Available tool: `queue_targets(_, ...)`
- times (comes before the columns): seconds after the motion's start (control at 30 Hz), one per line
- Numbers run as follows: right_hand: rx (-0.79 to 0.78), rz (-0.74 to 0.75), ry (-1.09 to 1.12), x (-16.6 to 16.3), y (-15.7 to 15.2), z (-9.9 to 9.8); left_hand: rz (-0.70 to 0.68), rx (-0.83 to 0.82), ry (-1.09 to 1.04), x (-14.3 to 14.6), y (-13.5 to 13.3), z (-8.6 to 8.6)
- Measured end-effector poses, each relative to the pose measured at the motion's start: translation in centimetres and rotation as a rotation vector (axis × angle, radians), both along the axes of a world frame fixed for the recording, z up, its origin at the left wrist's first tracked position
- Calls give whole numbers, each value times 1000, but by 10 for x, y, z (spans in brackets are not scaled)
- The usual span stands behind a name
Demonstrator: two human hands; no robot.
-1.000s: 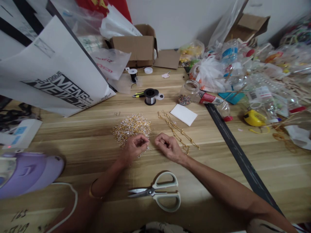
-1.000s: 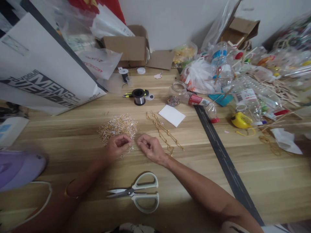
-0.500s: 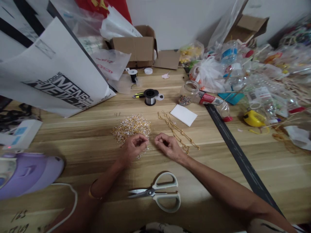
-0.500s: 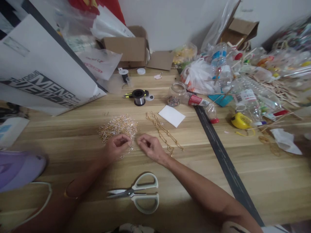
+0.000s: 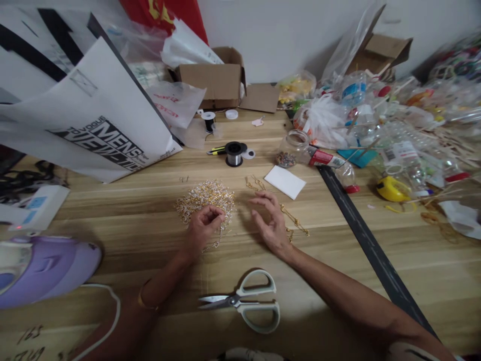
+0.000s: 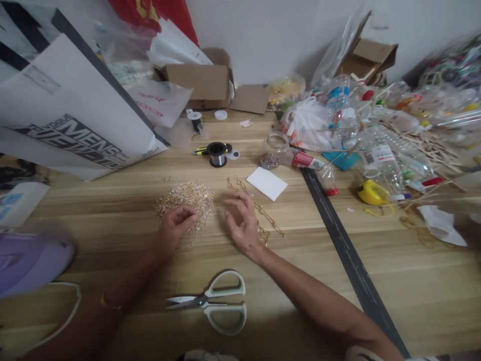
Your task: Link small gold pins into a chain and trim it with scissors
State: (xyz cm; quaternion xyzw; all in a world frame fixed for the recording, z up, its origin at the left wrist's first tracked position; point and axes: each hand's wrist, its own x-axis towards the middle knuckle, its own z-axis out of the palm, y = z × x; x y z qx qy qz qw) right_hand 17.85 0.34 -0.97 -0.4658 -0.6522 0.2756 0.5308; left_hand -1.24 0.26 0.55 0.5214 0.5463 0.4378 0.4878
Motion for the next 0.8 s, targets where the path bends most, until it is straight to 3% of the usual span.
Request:
queue_targets(0.13, 71, -32, -53, 0, -4, 7, 14, 39, 1, 0, 1, -6)
queue_targets(0.23, 110, 24, -106, -2, -12, 10, -10, 70, 14, 1, -1, -10)
queue_targets(0.43, 12, 366, -130, -10, -22, -4, -109, 125, 120, 4, -7, -13)
queue_targets(0.53, -23, 465, -161, -11, -22, -10, -149, 164, 164, 6, -9, -14)
queue_targets(0.8, -34, 388, -170, -10, -21, -8, -166, 253, 308, 7, -11, -19)
